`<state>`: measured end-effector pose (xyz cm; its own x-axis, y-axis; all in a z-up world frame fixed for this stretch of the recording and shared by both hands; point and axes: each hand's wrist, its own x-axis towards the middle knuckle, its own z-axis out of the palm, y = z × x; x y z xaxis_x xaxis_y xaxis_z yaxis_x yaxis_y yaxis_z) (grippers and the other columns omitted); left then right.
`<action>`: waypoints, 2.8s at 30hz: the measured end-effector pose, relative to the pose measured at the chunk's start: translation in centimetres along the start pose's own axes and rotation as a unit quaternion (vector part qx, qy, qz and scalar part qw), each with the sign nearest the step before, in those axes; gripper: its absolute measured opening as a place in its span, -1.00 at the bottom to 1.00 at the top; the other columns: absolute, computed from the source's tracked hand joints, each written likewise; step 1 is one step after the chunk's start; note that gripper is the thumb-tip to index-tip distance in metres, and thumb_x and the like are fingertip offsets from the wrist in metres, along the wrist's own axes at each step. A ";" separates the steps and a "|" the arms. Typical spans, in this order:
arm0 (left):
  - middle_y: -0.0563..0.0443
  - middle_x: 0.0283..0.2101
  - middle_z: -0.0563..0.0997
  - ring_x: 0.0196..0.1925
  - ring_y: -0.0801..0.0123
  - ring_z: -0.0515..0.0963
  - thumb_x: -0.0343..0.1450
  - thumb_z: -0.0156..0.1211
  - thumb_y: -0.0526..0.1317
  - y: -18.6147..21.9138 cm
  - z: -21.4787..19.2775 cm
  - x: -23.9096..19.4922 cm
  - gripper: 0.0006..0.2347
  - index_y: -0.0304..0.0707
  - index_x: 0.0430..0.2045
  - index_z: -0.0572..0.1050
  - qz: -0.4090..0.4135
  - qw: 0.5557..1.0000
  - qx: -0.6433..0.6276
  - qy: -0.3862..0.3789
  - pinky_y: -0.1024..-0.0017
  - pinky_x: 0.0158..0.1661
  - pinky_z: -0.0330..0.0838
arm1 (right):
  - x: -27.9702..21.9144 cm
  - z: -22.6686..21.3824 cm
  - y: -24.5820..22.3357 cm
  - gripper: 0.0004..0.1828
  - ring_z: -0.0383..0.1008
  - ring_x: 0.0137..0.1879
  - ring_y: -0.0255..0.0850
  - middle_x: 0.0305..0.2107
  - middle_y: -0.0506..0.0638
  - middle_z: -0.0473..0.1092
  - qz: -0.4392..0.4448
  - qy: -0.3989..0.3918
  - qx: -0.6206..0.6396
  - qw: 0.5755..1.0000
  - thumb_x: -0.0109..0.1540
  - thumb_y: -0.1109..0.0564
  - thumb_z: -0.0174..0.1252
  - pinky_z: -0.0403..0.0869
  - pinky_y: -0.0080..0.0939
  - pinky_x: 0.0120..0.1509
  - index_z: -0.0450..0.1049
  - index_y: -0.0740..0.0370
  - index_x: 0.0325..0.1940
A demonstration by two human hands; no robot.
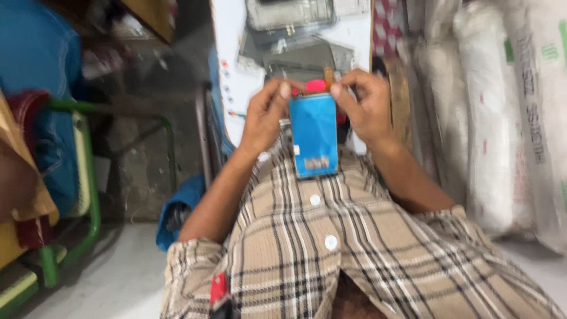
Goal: The person disassembles and reassembles mobile phone components on a cluttered workbench. They handle multiple phone frames, screens, and internal parts, using a small tool to pry and adjust components while seated.
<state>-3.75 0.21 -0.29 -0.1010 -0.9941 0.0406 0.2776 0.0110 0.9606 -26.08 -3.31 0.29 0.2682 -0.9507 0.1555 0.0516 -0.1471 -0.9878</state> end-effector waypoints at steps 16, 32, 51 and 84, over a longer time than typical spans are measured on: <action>0.13 -0.26 0.60 -0.30 0.68 0.51 0.46 0.28 -0.37 2.0 0.9 -0.4 -0.74 -0.40 0.04 0.51 0.020 0.999 0.024 -0.015 0.67 -0.30 0.41 | 1.0 -0.3 -1.7 -0.87 0.48 -0.11 -0.35 -0.18 0.02 0.44 0.008 -0.101 0.048 0.994 0.30 0.35 0.29 0.51 -0.36 -0.07 0.52 0.42 -0.08; 0.11 -0.24 0.67 -0.22 0.64 0.61 0.52 0.25 -0.35 1.6 2.2 -1.1 -0.88 -0.40 -0.12 0.61 -0.023 0.997 -0.068 -0.032 0.62 -0.19 0.53 | -0.5 -1.4 -1.3 -0.79 0.49 -0.03 -0.32 -0.08 0.07 0.42 0.031 -0.134 0.114 0.984 0.40 0.34 0.27 0.53 -0.42 -0.02 0.52 0.46 0.12; 0.08 -0.25 0.69 -0.24 0.62 0.60 0.48 0.28 -0.24 2.0 2.1 -1.5 -0.83 -0.37 -0.14 0.64 -0.058 0.996 -0.065 -0.001 0.59 -0.21 0.52 | 0.0 -1.2 -0.7 -0.75 0.49 -0.10 -0.23 -0.07 0.06 0.43 0.053 -0.092 0.061 0.992 0.24 0.30 0.26 0.50 -0.25 -0.20 0.53 0.42 0.01; 0.08 -0.36 0.61 -0.35 0.57 0.53 0.57 0.20 -0.13 -0.3 0.8 -1.2 -0.75 -0.41 -0.27 0.61 -0.072 0.995 -0.072 0.010 0.55 -0.30 0.44 | -0.1 -2.0 -1.8 -0.58 0.53 -0.01 -0.20 -0.02 0.13 0.49 0.101 -0.019 0.295 0.950 0.28 -0.02 0.05 0.48 -0.21 -0.03 0.53 0.38 0.00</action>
<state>-4.47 1.48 -0.43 -0.1298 -0.9864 -0.1011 0.3957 -0.1450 0.9068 -28.13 -3.46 2.00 0.3632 -0.9314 -0.0254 0.5225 0.2262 -0.8221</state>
